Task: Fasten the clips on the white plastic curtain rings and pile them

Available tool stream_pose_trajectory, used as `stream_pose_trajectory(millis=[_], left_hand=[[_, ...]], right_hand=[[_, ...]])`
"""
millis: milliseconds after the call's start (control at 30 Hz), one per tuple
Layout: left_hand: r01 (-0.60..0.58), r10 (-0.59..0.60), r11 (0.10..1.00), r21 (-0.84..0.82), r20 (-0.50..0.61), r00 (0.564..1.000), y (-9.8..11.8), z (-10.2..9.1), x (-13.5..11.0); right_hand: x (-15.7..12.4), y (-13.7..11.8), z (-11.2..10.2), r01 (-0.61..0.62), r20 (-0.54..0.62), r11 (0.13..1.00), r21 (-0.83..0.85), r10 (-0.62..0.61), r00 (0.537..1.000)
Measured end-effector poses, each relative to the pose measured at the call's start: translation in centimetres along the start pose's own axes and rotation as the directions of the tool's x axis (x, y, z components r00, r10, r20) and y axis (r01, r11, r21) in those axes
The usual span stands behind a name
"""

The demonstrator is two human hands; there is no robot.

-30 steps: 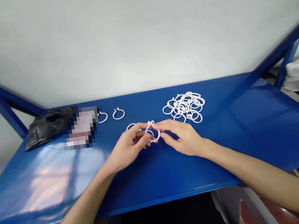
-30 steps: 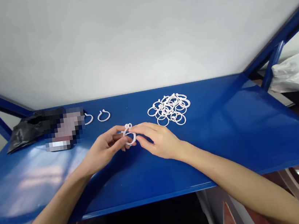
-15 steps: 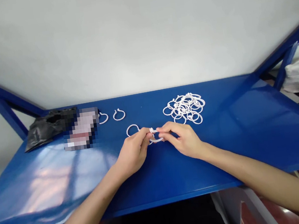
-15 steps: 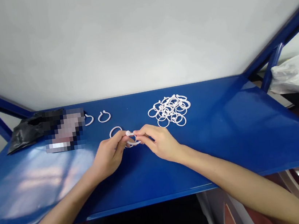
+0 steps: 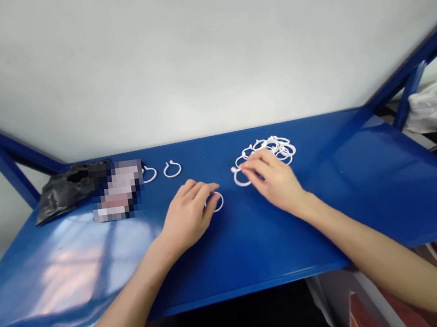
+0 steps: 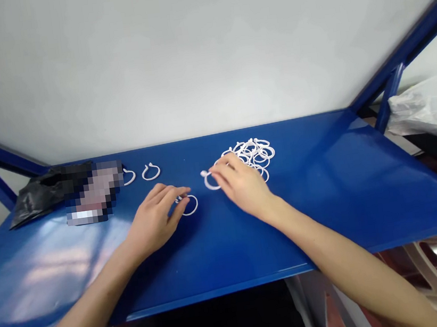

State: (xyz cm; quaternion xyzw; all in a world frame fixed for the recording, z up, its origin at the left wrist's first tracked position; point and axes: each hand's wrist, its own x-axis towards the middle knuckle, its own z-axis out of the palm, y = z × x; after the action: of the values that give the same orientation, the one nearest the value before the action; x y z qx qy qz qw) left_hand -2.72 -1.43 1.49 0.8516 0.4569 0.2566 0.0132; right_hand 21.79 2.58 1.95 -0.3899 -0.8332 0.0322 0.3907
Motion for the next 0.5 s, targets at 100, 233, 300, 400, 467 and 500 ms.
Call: stream_pose_trajectory(millis=[100, 233, 300, 400, 467, 500], left_hand=[[0.05, -0.052, 0.995, 0.086, 0.018, 0.998, -1.3, 0.5, -0.1], [0.085, -0.091, 0.989, 0.121, 0.05, 0.995, -2.1, 1.3, -0.2], [0.106, -0.112, 0.989, 0.107, 0.05, 0.992, -2.1, 1.4, -0.2], [0.131, -0.134, 0.988, 0.079, 0.039, 0.99, -1.9, 1.3, -0.1], [0.146, -0.148, 0.987, 0.067, 0.026, 0.989, -1.7, 1.1, 0.0], [0.154, -0.156, 0.986, 0.062, 0.02, 0.988, -1.7, 1.1, 0.0]], right_hand=[[0.7, 3.1, -1.8, -0.175, -0.022, 0.952, -0.25, 0.175, 0.984], [1.1, 6.2, -3.6, -0.297, -0.008, 0.86, -0.414, 0.323, 0.946], [1.0, 6.8, -4.1, -0.34, 0.006, 0.818, -0.465, 0.387, 0.922], [0.9, 6.8, -4.4, -0.388, 0.028, 0.754, -0.53, 0.473, 0.881], [0.8, 6.6, -4.5, -0.403, 0.038, 0.728, -0.555, 0.506, 0.862], [0.7, 6.5, -4.5, -0.404, 0.038, 0.724, -0.559, 0.509, 0.86]])
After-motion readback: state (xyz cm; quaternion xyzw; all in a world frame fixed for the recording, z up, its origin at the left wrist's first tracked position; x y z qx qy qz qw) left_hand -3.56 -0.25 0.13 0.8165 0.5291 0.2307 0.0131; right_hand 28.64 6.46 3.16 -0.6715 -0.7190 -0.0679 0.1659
